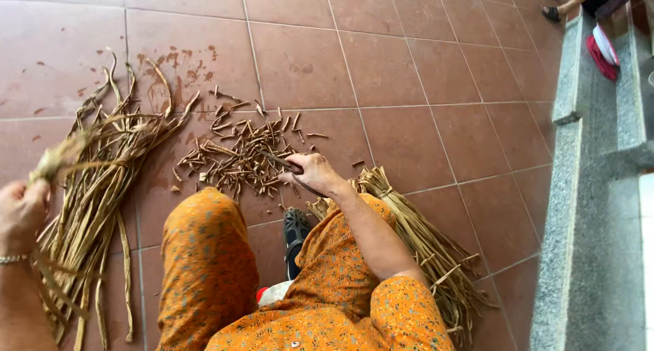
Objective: The person sits on a tiled floor trimming dried palm-like leaves with scissors, cutting off hard stem ends and damaged sections. They sort the cut pieces, place trimmed leaves into a pile, and gather trimmed bundles beside them.
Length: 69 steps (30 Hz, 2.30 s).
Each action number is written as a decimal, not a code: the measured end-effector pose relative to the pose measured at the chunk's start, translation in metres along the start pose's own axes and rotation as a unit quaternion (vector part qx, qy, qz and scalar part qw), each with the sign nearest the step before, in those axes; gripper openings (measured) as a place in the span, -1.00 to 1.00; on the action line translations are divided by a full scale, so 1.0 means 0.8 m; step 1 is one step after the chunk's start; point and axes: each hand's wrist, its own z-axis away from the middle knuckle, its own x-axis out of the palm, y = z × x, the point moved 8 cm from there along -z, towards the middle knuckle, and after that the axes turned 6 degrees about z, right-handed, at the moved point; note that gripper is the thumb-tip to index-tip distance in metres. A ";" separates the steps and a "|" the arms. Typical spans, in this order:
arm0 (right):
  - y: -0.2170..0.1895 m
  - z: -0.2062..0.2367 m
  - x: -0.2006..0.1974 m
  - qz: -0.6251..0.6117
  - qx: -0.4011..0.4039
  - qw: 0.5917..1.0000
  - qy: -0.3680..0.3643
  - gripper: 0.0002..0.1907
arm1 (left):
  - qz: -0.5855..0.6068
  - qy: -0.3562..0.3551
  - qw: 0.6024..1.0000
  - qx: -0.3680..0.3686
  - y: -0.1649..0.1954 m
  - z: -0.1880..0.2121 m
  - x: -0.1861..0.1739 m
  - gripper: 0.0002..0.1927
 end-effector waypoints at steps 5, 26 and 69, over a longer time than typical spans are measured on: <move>0.008 0.004 -0.008 -0.248 0.175 0.953 -0.009 -0.55 | 0.186 -0.050 0.981 0.010 0.129 -0.032 0.051 -0.76; 0.005 -0.043 -0.008 -0.527 0.035 0.830 0.179 -0.53 | 0.672 -0.286 0.669 -0.133 0.293 0.058 0.430 -0.84; 0.050 -0.012 -0.038 -0.347 0.098 0.916 0.178 -0.41 | 0.507 -0.363 0.782 -0.016 0.310 0.043 0.401 -0.92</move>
